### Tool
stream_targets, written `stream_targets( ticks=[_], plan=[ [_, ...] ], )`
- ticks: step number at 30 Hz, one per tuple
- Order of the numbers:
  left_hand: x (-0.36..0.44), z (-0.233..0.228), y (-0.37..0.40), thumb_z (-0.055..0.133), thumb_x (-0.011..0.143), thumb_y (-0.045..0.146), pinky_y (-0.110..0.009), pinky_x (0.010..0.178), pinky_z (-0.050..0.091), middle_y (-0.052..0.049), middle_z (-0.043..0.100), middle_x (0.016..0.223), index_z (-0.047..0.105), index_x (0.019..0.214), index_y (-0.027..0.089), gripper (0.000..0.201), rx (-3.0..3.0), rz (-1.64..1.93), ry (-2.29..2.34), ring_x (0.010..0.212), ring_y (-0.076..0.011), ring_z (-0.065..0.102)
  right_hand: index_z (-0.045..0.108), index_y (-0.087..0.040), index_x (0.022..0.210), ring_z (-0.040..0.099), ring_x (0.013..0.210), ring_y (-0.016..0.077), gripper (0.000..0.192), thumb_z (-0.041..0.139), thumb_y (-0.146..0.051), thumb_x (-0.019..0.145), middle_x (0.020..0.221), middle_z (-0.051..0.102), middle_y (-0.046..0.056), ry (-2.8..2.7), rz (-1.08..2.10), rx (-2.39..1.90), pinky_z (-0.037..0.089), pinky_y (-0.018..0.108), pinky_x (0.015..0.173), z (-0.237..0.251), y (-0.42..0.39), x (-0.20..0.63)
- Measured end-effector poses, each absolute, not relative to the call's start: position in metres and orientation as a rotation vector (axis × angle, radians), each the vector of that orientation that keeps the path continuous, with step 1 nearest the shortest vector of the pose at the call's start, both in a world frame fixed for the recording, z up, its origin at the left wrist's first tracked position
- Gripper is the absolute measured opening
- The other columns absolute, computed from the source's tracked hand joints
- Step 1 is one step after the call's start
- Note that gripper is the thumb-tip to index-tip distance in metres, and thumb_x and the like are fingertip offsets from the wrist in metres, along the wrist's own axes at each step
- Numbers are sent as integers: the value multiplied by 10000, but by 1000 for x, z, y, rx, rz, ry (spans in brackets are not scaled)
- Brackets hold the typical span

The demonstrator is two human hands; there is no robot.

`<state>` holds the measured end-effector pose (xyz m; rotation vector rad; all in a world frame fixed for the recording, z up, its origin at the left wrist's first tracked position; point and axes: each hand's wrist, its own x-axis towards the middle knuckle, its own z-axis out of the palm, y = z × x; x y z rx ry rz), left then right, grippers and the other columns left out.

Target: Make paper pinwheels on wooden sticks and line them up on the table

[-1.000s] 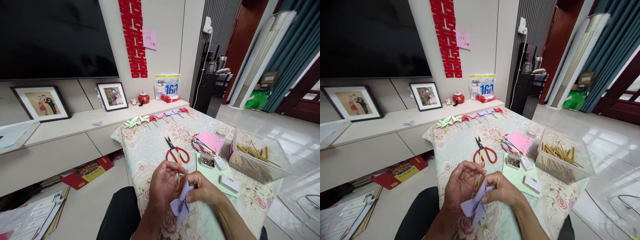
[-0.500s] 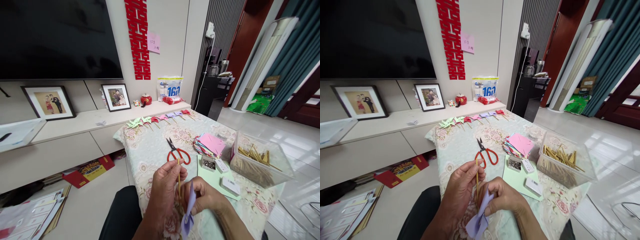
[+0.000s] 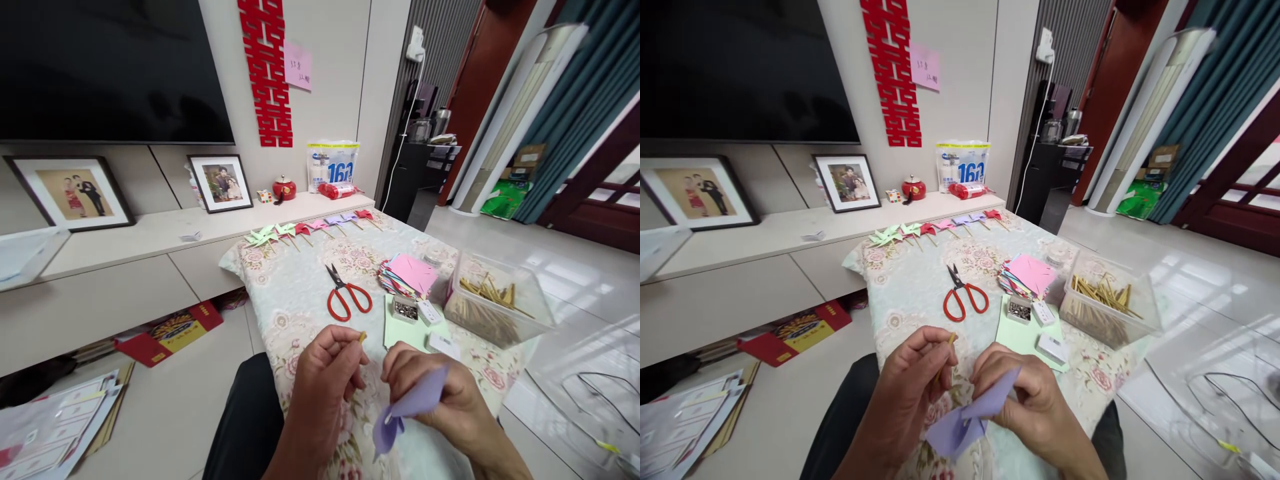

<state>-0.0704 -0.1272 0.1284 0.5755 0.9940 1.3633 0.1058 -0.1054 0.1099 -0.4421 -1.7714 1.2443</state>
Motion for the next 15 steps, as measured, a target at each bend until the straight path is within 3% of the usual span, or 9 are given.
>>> stream_targets(
  ticks=[8, 15],
  plan=[
    [-59, 128, -141, 805, 642, 337, -186, 453, 309, 42, 502, 519, 671, 713, 165, 230, 599, 1280, 1019, 465, -65, 404, 717, -263, 918, 613, 860, 238, 143, 581, -240, 957, 836, 659, 58, -1889, 793, -562, 487, 423, 808, 123, -118, 110],
    [-57, 127, -148, 808, 661, 437, -197, 453, 281, 33, 492, 545, 691, 733, 154, 314, 614, 1244, 940, 477, -65, 368, 670, -251, 932, 607, 794, 216, 119, 583, -170, 945, 796, 660, 39, -1924, 646, -576, 479, 415, 775, 130, -125, 107]
  ],
)
